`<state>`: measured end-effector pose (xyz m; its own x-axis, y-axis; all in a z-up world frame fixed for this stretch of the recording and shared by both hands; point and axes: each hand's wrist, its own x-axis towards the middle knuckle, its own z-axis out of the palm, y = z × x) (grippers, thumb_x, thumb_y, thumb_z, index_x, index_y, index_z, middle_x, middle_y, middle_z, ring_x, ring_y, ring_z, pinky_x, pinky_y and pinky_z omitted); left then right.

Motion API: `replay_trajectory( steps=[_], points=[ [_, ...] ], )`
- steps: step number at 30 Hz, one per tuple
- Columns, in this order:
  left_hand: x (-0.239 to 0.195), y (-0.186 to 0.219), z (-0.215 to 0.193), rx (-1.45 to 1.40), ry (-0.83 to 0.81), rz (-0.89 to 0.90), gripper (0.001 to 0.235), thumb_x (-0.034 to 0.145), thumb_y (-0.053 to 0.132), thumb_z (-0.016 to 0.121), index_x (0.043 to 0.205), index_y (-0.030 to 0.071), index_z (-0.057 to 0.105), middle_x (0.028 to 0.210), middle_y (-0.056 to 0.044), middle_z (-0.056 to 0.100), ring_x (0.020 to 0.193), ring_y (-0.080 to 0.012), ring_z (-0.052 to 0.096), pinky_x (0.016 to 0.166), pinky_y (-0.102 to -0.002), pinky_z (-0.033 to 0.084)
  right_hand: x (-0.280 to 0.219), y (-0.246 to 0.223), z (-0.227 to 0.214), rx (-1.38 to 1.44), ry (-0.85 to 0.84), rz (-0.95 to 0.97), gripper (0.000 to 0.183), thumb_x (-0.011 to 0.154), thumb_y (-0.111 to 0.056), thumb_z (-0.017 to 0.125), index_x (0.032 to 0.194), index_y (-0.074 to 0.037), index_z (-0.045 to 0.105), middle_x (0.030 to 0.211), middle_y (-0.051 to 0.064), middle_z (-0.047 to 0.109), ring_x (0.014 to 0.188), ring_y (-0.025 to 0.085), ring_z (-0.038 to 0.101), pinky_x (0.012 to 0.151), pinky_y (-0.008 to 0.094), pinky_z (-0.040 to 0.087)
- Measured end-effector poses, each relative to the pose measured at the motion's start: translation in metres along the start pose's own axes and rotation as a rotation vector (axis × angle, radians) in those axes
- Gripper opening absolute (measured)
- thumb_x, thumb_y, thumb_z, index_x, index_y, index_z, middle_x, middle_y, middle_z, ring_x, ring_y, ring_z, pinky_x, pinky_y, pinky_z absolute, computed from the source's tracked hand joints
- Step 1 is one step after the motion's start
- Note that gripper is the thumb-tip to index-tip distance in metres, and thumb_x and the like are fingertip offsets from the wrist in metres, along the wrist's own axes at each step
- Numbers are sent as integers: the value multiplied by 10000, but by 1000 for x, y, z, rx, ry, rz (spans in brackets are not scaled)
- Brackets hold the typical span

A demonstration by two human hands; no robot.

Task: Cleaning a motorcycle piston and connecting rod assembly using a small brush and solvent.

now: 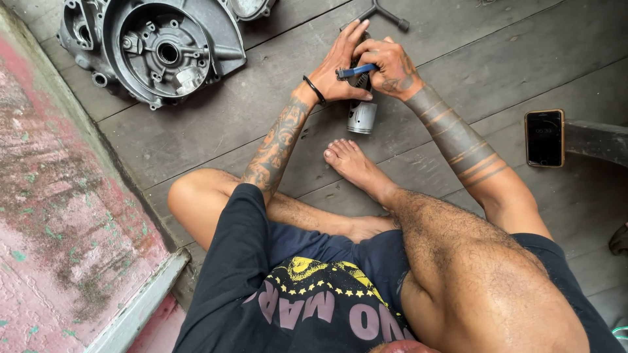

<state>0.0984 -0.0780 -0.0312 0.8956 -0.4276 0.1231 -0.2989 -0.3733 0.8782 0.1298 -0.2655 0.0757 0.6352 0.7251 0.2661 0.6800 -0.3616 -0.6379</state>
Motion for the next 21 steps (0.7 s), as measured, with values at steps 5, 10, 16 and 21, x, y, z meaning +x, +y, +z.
replay_trajectory(
  steps=[5, 10, 16, 21],
  points=[
    [0, 2, -11, -54, 79, 40, 1309, 627, 315, 972, 1624, 247, 126, 1595, -141, 346, 1411, -396, 500, 1136, -500, 519, 8, -9, 4, 52, -5, -1, 228, 690, 108, 559, 815, 14, 725, 1127, 85, 723, 783, 235, 558, 792, 324, 423],
    [-13, 11, -31, 12, 142, 25, 1128, 644, 333, 898, 1569, 201, 267, 1482, -158, 416, 1289, -377, 572, 1064, -467, 556, 13, -27, -9, 213, 140, 106, 363, 775, 177, 618, 1090, 10, 687, 1132, 99, 585, 657, 140, 450, 573, 274, 411],
    [-47, -5, -49, 4, 156, 50, 1128, 695, 350, 931, 1554, 157, 227, 1505, -155, 355, 1375, -382, 478, 1164, -509, 479, -28, 26, -11, 21, 338, 422, 255, 921, -72, 618, 1160, -40, 535, 951, 93, 605, 823, 238, 584, 734, 366, 485],
    [-79, 3, -66, 18, 226, -34, 1097, 688, 389, 934, 1520, 141, 264, 1456, -163, 396, 1304, -377, 514, 1099, -481, 493, -80, 63, -3, -424, 175, 445, 128, 1036, -93, 606, 1101, -1, 545, 976, 167, 564, 703, 326, 599, 639, 442, 510]
  ],
)
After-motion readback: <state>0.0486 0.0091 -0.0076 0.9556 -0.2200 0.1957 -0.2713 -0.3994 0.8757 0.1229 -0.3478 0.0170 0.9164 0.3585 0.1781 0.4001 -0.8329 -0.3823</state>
